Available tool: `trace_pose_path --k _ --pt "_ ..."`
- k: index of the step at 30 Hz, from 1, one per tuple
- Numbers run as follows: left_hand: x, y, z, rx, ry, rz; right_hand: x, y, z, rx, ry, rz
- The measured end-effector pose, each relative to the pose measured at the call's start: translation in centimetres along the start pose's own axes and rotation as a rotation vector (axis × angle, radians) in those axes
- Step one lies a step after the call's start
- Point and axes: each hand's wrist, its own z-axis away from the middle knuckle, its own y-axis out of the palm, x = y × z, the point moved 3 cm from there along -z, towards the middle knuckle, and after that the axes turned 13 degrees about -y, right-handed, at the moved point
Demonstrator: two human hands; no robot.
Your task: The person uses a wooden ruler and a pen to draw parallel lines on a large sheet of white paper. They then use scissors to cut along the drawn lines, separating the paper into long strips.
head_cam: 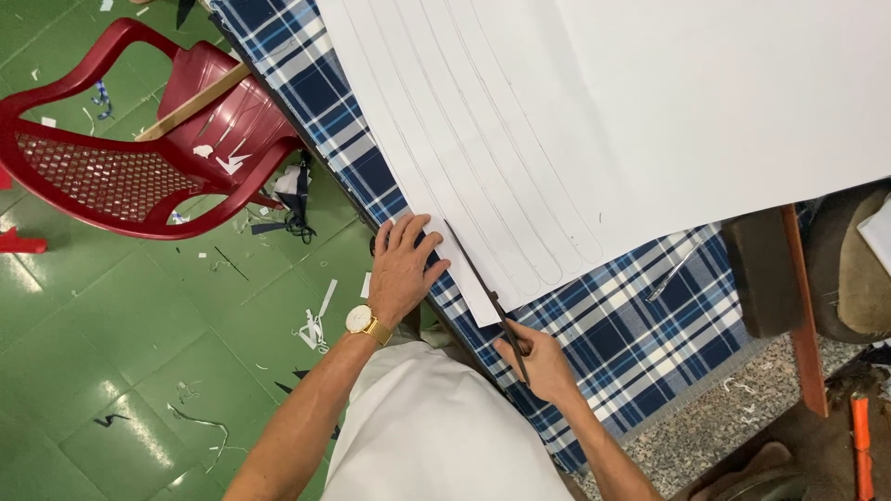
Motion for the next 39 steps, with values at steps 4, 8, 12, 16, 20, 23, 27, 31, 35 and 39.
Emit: trace_pose_path --k 4,8,12,16,20,23,27,31,35,39 --pt "0.1 0.1 0.0 -0.007 0.0 0.006 0.8 0.1 -0.3 0.013 0.009 0.028" --pt "0.1 -0.1 0.0 -0.032 0.012 -0.005 1.3 0.2 0.0 0.022 0.038 0.031" --pt "0.0 -0.2 0.0 -0.034 0.015 -0.011 0.5 0.3 -0.2 0.025 0.055 0.014" --pt "0.4 -0.1 -0.6 -0.048 0.036 -0.02 0.6 0.3 -0.2 -0.004 0.028 -0.033" --pt "2.2 -0.3 -4.1 -0.136 0.047 -0.034 0.4 0.2 -0.2 -0.014 0.024 -0.068" --pt "3.1 -2.3 -6.6 -0.246 0.048 -0.063 1.3 0.1 -0.2 0.005 0.036 -0.055" --pt "3.4 -3.4 -7.5 -0.23 0.031 -0.009 2.0 -0.1 -0.3 0.033 0.065 -0.013" --pt "3.3 -3.3 -7.4 -0.215 0.018 0.002 3.2 -0.1 -0.5 0.045 0.029 -0.057" --pt "3.3 -3.4 -7.3 -0.236 0.023 0.007 3.2 0.0 -1.1 0.039 0.093 -0.007" --pt "3.3 -3.5 -7.3 -0.203 0.013 0.015 3.7 0.1 -1.7 0.04 0.045 0.02"
